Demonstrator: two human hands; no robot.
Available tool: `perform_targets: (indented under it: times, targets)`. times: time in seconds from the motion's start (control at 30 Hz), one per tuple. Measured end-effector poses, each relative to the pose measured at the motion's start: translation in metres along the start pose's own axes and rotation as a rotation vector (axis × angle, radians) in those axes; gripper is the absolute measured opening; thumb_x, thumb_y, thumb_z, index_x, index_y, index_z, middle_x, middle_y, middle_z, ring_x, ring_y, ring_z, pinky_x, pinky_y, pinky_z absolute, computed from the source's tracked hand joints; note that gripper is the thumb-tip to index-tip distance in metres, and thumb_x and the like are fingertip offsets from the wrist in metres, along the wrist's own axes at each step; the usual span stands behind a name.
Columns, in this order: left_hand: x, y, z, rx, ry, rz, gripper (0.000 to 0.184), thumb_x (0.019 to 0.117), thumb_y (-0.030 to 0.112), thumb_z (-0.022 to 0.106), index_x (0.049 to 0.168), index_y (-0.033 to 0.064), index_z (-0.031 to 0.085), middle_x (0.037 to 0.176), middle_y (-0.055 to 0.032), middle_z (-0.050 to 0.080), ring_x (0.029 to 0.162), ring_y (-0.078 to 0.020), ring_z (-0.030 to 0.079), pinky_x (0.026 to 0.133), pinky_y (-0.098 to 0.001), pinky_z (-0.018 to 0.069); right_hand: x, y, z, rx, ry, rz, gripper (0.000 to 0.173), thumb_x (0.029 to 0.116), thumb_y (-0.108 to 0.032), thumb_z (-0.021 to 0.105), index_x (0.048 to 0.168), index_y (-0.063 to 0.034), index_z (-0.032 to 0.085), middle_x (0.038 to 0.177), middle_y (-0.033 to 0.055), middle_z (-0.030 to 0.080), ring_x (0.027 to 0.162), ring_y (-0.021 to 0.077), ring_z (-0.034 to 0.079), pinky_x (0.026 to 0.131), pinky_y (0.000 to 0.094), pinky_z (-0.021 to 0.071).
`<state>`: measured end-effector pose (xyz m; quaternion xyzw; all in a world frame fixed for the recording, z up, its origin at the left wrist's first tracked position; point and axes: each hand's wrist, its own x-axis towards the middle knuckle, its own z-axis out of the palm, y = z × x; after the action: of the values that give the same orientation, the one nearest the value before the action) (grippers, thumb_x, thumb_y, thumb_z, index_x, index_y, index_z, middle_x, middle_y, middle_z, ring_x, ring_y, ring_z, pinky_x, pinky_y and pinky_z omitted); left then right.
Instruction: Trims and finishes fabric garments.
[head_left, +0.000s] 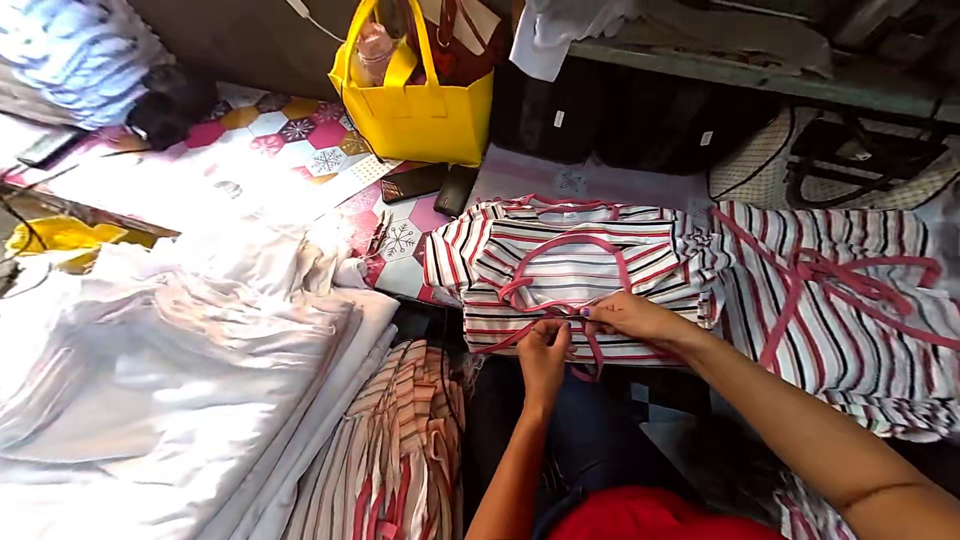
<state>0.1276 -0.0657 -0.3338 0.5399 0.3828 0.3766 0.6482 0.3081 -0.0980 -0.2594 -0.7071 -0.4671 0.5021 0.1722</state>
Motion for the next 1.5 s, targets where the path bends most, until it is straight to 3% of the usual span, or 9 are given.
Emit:
perform_targets:
  times: [0.33, 0.53, 0.63, 0.73, 0.9, 1.1, 1.23, 1.4, 1.5]
  targets:
    - [-0.007, 0.003, -0.005, 0.578, -0.027, 0.247, 0.019, 0.0897, 0.005, 0.071, 0.102, -0.0089, 0.069, 0.089, -0.0184, 0.071, 0.075, -0.0254, 0.071, 0.072, -0.0414, 0.0603, -0.016, 0.001, -0.008, 0.055, 0.184, -0.208, 0.041, 0.1112, -0.029, 0.042, 0.096, -0.0037, 0.071, 0.068, -0.0072, 0.053, 0.058, -0.0017, 0.044, 0.059, 0.0191, 0.0395]
    - [0.001, 0.044, -0.029, 0.759, -0.907, -0.085, 0.025, 0.1018, 0.016, 0.060, 0.103, -0.0043, 0.074, 0.091, -0.0184, 0.074, 0.087, -0.0315, 0.072, 0.085, -0.0548, 0.0562, -0.027, 0.001, -0.017, -0.055, 0.474, -0.262, 0.029, 0.1085, -0.017, 0.044, 0.115, 0.0020, 0.065, 0.086, 0.0063, 0.064, 0.072, 0.0084, 0.058, 0.069, 0.0276, 0.0497]
    - [0.016, 0.085, -0.029, 0.911, -0.426, 0.080, 0.032, 0.1037, 0.021, 0.057, 0.098, -0.0053, 0.073, 0.091, -0.0221, 0.072, 0.091, -0.0390, 0.071, 0.085, -0.0610, 0.0536, -0.026, 0.004, -0.021, -0.107, 0.656, -0.193, 0.028, 0.1064, -0.015, 0.050, 0.116, 0.0044, 0.068, 0.104, 0.0196, 0.070, 0.094, 0.0275, 0.067, 0.088, 0.0463, 0.0531]
    - [0.064, 0.083, -0.009, 1.071, -0.010, 0.148, 0.044, 0.0996, 0.033, 0.066, 0.121, -0.0058, 0.067, 0.118, -0.0268, 0.066, 0.112, -0.0412, 0.066, 0.091, -0.0546, 0.0535, -0.001, 0.007, -0.008, -0.215, 0.795, -0.003, 0.043, 0.0996, -0.032, 0.066, 0.121, 0.0061, 0.066, 0.117, 0.0275, 0.067, 0.103, 0.0420, 0.067, 0.090, 0.0604, 0.0507]
    - [0.108, 0.056, -0.012, 1.268, 0.027, 0.006, 0.032, 0.1008, 0.012, 0.053, 0.125, -0.0028, 0.067, 0.131, -0.0240, 0.063, 0.126, -0.0379, 0.060, 0.097, -0.0532, 0.0512, 0.037, 0.034, -0.005, -0.389, 0.903, 0.121, 0.040, 0.0997, -0.018, 0.057, 0.136, 0.0007, 0.059, 0.135, 0.0277, 0.060, 0.097, 0.0455, 0.070, 0.079, 0.0615, 0.0547]
    - [0.100, 0.087, -0.058, 0.857, 0.027, 0.228, 0.019, 0.0947, 0.007, 0.063, 0.104, -0.0082, 0.071, 0.102, -0.0248, 0.070, 0.097, -0.0357, 0.068, 0.091, -0.0511, 0.0523, 0.021, 0.046, -0.047, -0.095, 0.834, -0.143, 0.027, 0.1040, -0.010, 0.053, 0.118, 0.0045, 0.070, 0.121, 0.0246, 0.068, 0.112, 0.0388, 0.066, 0.100, 0.0567, 0.0483]
    - [0.073, 0.082, -0.076, 0.825, 0.046, 0.360, 0.014, 0.0928, 0.004, 0.064, 0.098, -0.0056, 0.073, 0.088, -0.0162, 0.072, 0.077, -0.0222, 0.068, 0.075, -0.0400, 0.0555, -0.018, 0.048, -0.061, 0.149, 0.838, -0.152, 0.020, 0.1019, -0.010, 0.058, 0.113, 0.0002, 0.071, 0.103, 0.0152, 0.071, 0.089, 0.0193, 0.067, 0.084, 0.0410, 0.0540]
    - [0.057, 0.096, -0.059, 0.988, -0.026, 0.198, 0.024, 0.0974, 0.013, 0.066, 0.106, -0.0085, 0.073, 0.112, -0.0288, 0.068, 0.114, -0.0455, 0.063, 0.101, -0.0585, 0.0477, -0.044, 0.054, -0.054, 0.080, 0.704, -0.176, 0.020, 0.0991, -0.010, 0.064, 0.114, -0.0002, 0.073, 0.117, 0.0176, 0.070, 0.104, 0.0250, 0.067, 0.094, 0.0461, 0.0528]
    - [0.086, 0.115, -0.007, 1.011, -0.009, 0.212, 0.038, 0.1004, 0.029, 0.065, 0.106, -0.0077, 0.072, 0.114, -0.0270, 0.067, 0.111, -0.0416, 0.065, 0.097, -0.0552, 0.0508, -0.036, 0.036, -0.047, 0.034, 0.764, -0.199, 0.022, 0.0984, -0.012, 0.065, 0.114, -0.0003, 0.074, 0.118, 0.0184, 0.069, 0.103, 0.0264, 0.066, 0.091, 0.0457, 0.0524]
